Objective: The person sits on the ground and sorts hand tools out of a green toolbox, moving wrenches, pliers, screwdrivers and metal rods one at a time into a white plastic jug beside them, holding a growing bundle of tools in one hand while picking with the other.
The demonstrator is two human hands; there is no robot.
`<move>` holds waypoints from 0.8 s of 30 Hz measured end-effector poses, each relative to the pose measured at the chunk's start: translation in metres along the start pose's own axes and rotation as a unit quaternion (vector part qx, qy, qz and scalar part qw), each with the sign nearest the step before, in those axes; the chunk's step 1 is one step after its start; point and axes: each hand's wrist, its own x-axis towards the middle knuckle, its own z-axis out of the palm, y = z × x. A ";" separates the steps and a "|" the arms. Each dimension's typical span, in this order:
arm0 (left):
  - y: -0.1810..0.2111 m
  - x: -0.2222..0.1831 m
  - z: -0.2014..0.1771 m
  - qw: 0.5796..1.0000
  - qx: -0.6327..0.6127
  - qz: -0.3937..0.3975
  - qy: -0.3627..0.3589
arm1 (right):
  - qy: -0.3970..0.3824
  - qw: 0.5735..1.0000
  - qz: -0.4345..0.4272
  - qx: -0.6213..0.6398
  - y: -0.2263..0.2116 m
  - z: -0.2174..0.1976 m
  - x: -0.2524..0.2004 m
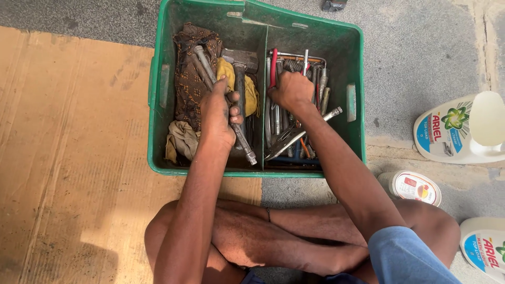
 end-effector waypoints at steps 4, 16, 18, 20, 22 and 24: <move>0.000 0.004 -0.005 1.000 -0.002 0.008 -0.001 | 0.002 0.996 0.057 0.068 0.012 -0.022 -0.006; 0.012 -0.002 -0.006 1.000 -0.026 0.007 -0.007 | 0.242 0.949 -0.157 -0.129 -0.009 0.003 -0.014; 0.016 -0.005 -0.006 0.999 -0.031 0.008 -0.009 | 0.198 0.966 -0.134 -0.104 -0.009 0.010 -0.005; 0.022 -0.011 -0.006 0.999 -0.035 0.007 -0.010 | 0.151 0.979 -0.111 -0.077 -0.006 0.017 0.008; 0.032 -0.018 -0.003 0.998 -0.059 0.003 -0.012 | 0.265 0.952 -0.144 -0.052 -0.003 0.024 0.025; 0.031 -0.009 -0.011 0.997 -0.073 0.005 -0.017 | 0.258 0.952 -0.134 -0.094 0.001 0.048 0.048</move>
